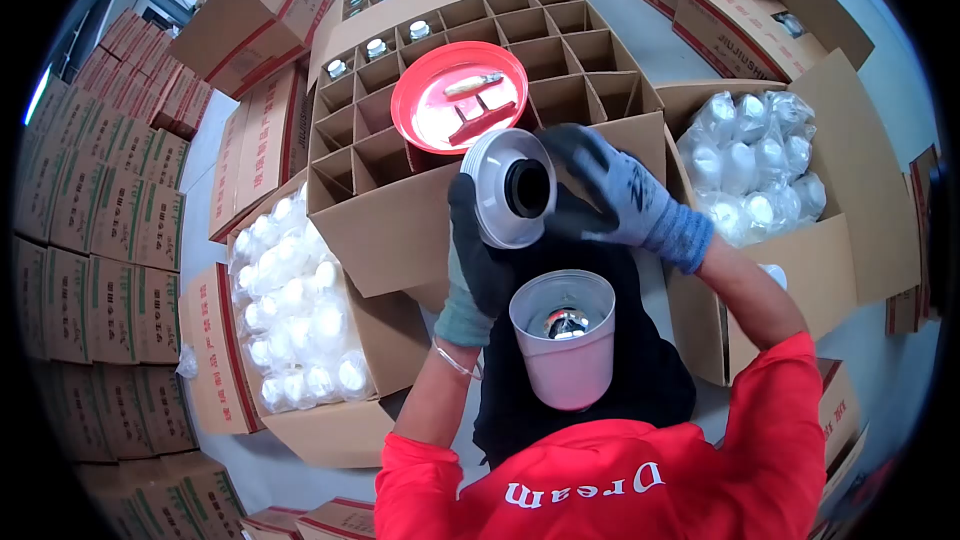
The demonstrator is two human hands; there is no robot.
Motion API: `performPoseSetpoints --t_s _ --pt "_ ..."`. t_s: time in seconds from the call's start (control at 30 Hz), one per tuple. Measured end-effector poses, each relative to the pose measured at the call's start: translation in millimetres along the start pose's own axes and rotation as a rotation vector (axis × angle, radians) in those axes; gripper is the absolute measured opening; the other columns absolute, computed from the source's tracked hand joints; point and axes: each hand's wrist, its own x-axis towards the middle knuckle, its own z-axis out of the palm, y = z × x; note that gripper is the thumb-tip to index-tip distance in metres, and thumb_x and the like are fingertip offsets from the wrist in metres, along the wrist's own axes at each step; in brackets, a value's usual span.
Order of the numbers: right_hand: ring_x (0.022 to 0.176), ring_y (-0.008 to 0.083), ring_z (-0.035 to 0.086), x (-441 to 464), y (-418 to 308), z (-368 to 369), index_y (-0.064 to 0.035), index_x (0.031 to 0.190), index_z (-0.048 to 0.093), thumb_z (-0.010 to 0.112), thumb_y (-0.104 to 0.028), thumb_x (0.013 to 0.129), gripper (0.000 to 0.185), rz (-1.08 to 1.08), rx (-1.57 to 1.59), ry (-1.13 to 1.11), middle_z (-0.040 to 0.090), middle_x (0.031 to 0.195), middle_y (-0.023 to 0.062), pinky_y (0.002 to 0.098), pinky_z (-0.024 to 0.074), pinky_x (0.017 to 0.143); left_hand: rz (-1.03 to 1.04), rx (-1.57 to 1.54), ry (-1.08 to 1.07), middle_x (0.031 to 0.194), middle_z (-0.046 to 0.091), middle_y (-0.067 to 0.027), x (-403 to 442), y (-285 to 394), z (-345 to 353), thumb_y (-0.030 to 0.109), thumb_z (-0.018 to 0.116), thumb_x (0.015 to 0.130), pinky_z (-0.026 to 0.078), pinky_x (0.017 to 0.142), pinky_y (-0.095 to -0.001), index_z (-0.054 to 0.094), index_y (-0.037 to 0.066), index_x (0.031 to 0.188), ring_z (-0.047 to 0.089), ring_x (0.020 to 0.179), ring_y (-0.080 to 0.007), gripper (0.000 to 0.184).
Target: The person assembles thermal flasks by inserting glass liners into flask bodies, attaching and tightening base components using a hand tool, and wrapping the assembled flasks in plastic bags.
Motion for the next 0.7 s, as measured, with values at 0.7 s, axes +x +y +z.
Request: performPoseSetpoints --t_s 0.7 --pt "0.083 0.0156 0.063 -35 17 40 -0.0047 0.131 0.049 0.047 -0.028 0.101 0.038 0.744 1.432 -0.23 0.062 0.104 0.0077 0.0287 0.0531 0.069 0.39 0.584 -0.439 0.139 0.053 -0.0033 19 13 -17 0.05 0.073 0.071 0.04 0.101 -0.0462 0.062 0.026 0.128 0.049 0.119 -0.0348 0.063"
